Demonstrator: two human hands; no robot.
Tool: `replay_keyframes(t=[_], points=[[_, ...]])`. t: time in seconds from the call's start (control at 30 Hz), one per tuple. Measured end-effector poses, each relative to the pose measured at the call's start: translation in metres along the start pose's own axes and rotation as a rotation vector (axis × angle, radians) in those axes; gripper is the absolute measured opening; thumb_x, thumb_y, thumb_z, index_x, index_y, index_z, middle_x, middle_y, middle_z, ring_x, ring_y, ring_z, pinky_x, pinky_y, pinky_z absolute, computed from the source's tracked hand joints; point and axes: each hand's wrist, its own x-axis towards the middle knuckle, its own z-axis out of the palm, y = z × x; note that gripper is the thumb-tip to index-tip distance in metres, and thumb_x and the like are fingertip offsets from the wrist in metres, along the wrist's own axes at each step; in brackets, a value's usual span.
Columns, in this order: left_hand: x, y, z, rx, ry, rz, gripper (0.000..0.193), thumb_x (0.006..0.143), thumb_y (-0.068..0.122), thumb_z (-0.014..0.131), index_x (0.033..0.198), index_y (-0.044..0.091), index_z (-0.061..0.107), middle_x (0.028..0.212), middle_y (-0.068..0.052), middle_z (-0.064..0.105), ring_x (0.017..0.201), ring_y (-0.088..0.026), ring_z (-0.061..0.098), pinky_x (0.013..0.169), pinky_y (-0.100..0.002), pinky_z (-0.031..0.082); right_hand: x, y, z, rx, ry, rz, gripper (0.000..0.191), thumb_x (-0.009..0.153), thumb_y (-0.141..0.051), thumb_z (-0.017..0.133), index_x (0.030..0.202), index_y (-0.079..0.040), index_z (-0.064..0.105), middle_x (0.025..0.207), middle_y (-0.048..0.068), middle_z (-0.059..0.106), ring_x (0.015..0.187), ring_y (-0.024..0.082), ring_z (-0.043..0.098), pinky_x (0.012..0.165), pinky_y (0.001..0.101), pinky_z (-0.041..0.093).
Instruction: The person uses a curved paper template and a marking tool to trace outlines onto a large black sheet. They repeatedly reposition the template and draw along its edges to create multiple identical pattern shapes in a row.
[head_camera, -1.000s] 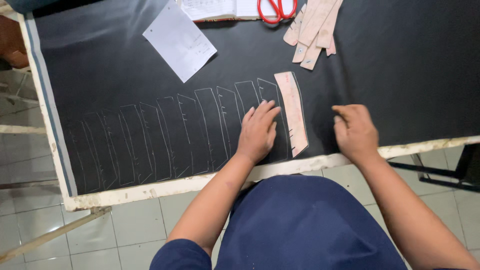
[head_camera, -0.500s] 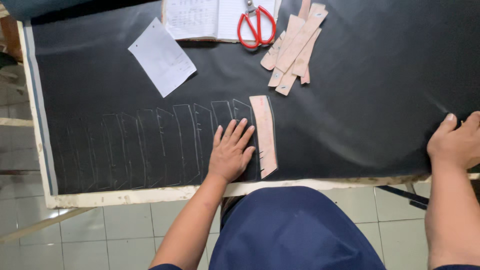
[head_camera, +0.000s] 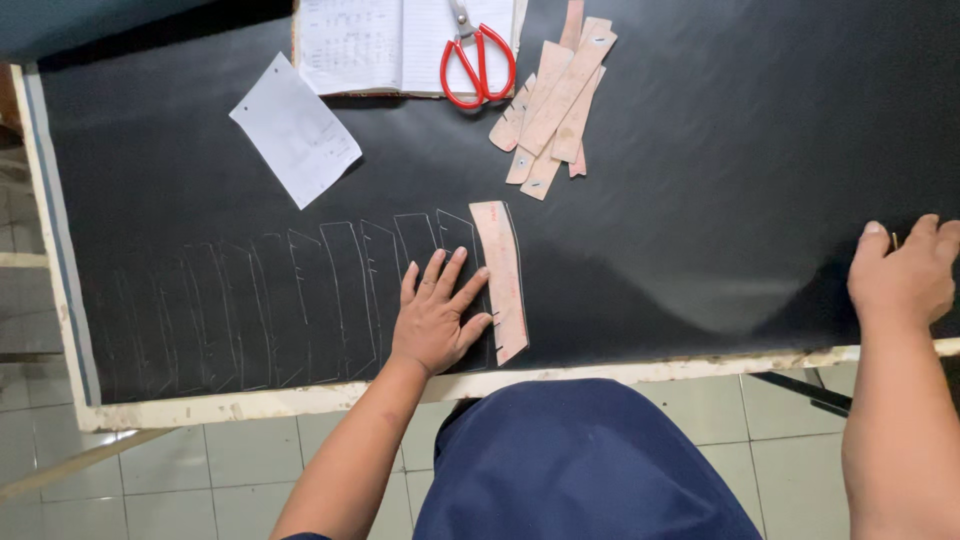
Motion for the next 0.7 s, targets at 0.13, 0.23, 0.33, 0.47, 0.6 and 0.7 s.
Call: replay_keyframes(t=[0.13,0.23,0.33,0.47,0.6,0.7], points=[[0.001,0.001,-0.002,-0.021,-0.013,0.017,0.059,0.092,0.061,0.054,0.146,0.038,0.055,0.165,-0.008,0.031,0.153,-0.032,0.024,0.123,-0.055,0.009,-0.029,-0.030,0.017,-0.069,0.105,-0.337,0.058,0.110,-0.036,0.055,0.156,-0.002,0.048,0.170,0.020,0.030,0.156,0.038,0.043,0.118,0.0524,0.042],[0.004,0.001,-0.001,-0.027,0.001,0.031,0.059,0.092,0.062,0.054,0.147,0.038,0.055,0.166,-0.008,0.031,0.153,-0.032,0.025,0.123,-0.055,0.010,-0.059,-0.073,0.023,-0.026,-0.029,-0.363,0.060,0.108,-0.041,0.057,0.160,-0.011,0.052,0.173,0.014,0.032,0.150,0.037,0.045,0.108,0.0535,0.042],[0.001,0.001,0.000,-0.028,0.010,0.038,0.061,0.093,0.062,0.055,0.148,0.036,0.053,0.166,-0.009,0.031,0.153,-0.032,0.025,0.123,-0.056,0.010,-0.069,-0.099,0.005,0.085,-0.164,-0.239,0.061,0.106,-0.044,0.054,0.159,-0.016,0.050,0.171,0.011,0.032,0.138,0.038,0.051,0.108,0.0522,0.043],[0.007,0.001,0.002,-0.033,0.053,0.052,0.066,0.093,0.063,0.054,0.151,0.032,0.051,0.166,-0.009,0.032,0.153,-0.032,0.025,0.123,-0.056,0.010,-0.055,-0.116,-0.012,0.134,-0.170,-0.208,0.060,0.108,-0.044,0.052,0.161,-0.017,0.046,0.171,0.011,0.030,0.136,0.035,0.053,0.107,0.0512,0.042],[0.007,0.000,0.002,-0.044,0.040,0.054,0.067,0.093,0.062,0.056,0.151,0.030,0.051,0.165,-0.009,0.032,0.153,-0.033,0.025,0.123,-0.057,0.010,-0.055,-0.116,-0.008,0.139,-0.175,-0.208,0.061,0.108,-0.044,0.052,0.162,-0.018,0.043,0.172,0.010,0.027,0.137,0.034,0.052,0.108,0.0500,0.041],[0.008,0.000,0.002,-0.081,0.026,0.050,0.065,0.093,0.061,0.058,0.150,0.031,0.052,0.165,-0.009,0.033,0.153,-0.033,0.024,0.123,-0.057,0.010,-0.055,-0.114,-0.005,0.134,-0.194,-0.169,0.061,0.107,-0.044,0.051,0.162,-0.019,0.042,0.173,0.007,0.026,0.138,0.033,0.052,0.109,0.0496,0.042]])
